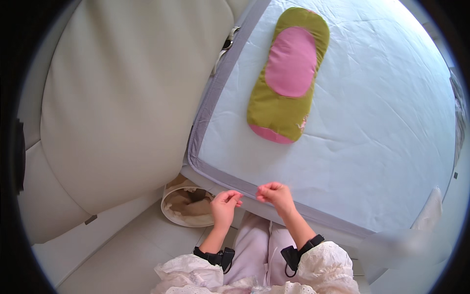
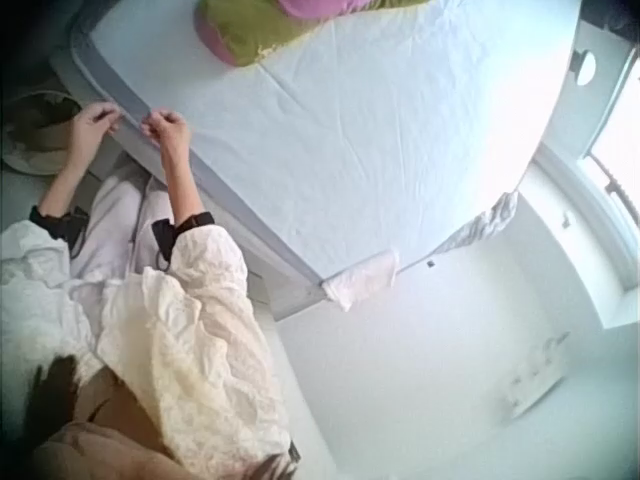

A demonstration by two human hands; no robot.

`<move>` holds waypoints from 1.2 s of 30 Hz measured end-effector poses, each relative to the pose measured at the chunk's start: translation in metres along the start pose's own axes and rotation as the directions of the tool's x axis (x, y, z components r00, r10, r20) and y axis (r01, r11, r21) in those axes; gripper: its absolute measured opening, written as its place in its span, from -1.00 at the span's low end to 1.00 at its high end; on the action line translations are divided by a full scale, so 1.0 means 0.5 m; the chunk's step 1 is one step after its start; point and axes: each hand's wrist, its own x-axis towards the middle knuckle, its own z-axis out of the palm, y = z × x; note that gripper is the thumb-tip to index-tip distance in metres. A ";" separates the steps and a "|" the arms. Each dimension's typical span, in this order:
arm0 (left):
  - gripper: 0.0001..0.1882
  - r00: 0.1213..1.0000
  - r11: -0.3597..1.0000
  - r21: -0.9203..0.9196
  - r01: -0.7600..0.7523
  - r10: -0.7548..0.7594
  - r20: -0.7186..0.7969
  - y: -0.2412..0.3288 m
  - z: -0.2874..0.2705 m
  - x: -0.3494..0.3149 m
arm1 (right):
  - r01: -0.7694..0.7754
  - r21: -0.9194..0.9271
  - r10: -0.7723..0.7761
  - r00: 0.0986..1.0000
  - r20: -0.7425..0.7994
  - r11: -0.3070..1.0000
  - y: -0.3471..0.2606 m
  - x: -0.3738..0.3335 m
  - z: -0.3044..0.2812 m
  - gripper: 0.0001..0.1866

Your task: Fold a thin blanket or sheet and arrange pillows on a bed.

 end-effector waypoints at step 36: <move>-0.90 0.135 0.572 0.056 -0.818 0.096 0.986 0.075 0.899 -0.973 | 0.615 0.723 -0.361 0.782 -0.508 0.316 0.263 -0.973 -0.949 -0.87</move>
